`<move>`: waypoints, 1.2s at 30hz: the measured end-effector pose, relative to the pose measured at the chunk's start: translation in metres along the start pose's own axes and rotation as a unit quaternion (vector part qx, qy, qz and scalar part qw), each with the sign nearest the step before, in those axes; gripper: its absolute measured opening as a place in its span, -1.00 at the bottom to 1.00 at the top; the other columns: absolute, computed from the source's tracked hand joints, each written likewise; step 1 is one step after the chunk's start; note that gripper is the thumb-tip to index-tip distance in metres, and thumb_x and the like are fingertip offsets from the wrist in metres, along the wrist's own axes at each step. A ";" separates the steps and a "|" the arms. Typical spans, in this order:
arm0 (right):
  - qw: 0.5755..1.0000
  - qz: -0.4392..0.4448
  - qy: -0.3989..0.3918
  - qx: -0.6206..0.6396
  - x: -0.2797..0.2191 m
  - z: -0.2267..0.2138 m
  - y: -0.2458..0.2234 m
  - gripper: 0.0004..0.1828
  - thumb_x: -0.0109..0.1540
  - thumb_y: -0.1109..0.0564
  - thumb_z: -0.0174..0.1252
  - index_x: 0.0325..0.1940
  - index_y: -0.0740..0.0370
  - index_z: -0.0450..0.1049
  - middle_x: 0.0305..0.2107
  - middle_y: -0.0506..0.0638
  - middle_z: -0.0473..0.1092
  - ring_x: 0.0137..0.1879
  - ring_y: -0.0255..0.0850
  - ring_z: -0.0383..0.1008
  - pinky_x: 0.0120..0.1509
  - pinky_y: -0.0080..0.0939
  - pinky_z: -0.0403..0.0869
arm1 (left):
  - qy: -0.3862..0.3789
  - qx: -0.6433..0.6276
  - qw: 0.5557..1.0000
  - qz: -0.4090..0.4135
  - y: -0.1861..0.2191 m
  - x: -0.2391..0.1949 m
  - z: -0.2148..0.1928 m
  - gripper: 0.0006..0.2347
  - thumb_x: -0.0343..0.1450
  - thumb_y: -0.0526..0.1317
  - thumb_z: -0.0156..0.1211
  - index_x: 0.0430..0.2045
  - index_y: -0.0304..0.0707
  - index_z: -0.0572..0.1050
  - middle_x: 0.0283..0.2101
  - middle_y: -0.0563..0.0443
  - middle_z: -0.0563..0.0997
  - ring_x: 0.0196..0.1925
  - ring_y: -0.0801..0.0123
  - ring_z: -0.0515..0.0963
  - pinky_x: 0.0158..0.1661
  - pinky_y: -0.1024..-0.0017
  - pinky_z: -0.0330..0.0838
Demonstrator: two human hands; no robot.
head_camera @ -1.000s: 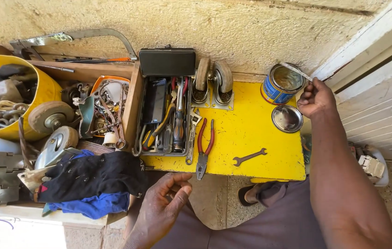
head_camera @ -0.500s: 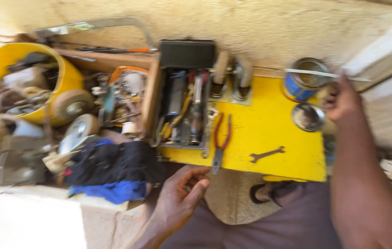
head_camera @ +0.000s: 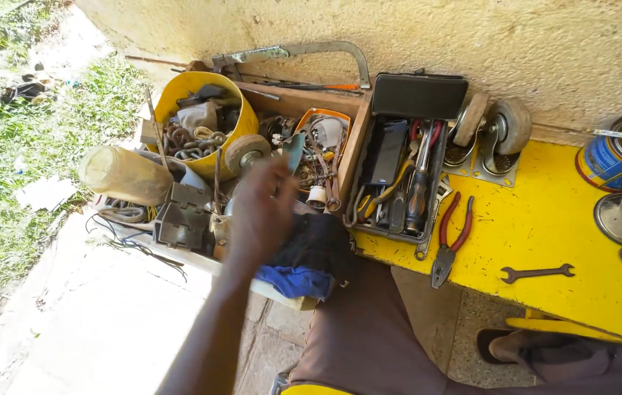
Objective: Greasing and measuring a caster wheel assembly on a workbench.
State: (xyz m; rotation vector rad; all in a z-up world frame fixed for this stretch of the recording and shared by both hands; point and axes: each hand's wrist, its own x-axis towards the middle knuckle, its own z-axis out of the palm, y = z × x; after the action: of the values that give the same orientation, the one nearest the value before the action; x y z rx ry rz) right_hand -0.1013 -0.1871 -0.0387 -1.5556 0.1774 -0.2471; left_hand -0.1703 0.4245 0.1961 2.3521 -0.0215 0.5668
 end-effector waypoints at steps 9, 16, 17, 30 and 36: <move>0.998 -0.012 0.004 -0.065 -0.093 0.083 -0.083 -0.83 0.69 0.08 0.02 0.33 0.15 0.40 -0.30 -0.11 0.27 -0.34 -0.41 0.23 -0.28 -0.46 0.27 | -0.220 0.267 0.937 -0.039 -0.112 0.112 -0.031 -0.55 0.40 -0.22 0.34 0.22 -0.31 0.52 0.07 -0.23 0.62 -0.05 -0.06 0.64 -0.01 -0.05 0.55; 0.998 0.005 0.009 -0.057 -0.104 0.087 -0.080 -0.83 0.69 0.10 0.06 0.33 0.17 0.39 -0.24 -0.08 0.29 -0.30 -0.38 0.26 -0.21 -0.44 0.31 | -0.256 0.315 0.913 -0.043 -0.125 0.147 -0.008 -0.56 0.40 -0.26 0.31 0.23 -0.10 0.55 0.10 -0.14 0.68 0.03 0.03 0.68 0.00 0.03 0.56; 0.998 -0.004 0.011 -0.068 -0.104 0.088 -0.077 -0.80 0.71 0.12 0.05 0.39 0.23 0.38 -0.21 -0.04 0.30 -0.28 -0.36 0.27 -0.20 -0.43 0.32 | -0.287 0.363 0.885 -0.054 -0.128 0.154 -0.003 -0.55 0.37 -0.28 0.29 0.23 -0.02 0.57 0.09 -0.14 0.70 0.04 0.02 0.69 -0.01 0.03 0.57; 0.995 -0.019 -0.044 -0.090 -0.099 0.096 -0.058 -0.82 0.72 0.17 -0.05 0.35 0.28 0.37 -0.34 -0.05 0.22 -0.38 -0.33 0.17 -0.27 -0.40 0.26 | -0.310 0.319 0.889 -0.108 -0.092 0.059 -0.037 -0.62 0.43 -0.01 0.39 0.08 -0.16 0.61 -0.12 -0.16 0.70 -0.34 0.22 0.68 -0.32 0.29 0.65; 0.999 0.002 -0.023 -0.044 -0.108 0.103 -0.073 -0.83 0.69 0.15 0.04 0.33 0.25 0.35 -0.23 -0.04 0.29 -0.27 -0.35 0.27 -0.20 -0.44 0.30 | -0.337 0.257 0.890 -0.167 -0.091 0.037 -0.039 -0.28 0.35 0.47 -0.02 0.18 -0.04 0.57 0.28 -0.21 0.47 0.17 -0.04 0.62 0.13 -0.13 0.51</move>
State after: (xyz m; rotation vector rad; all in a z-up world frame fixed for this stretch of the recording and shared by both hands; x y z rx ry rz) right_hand -0.1812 -0.0585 0.0304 -1.6458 0.1569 -0.2037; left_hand -0.1366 0.5228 0.1786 2.8609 0.2399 -0.4935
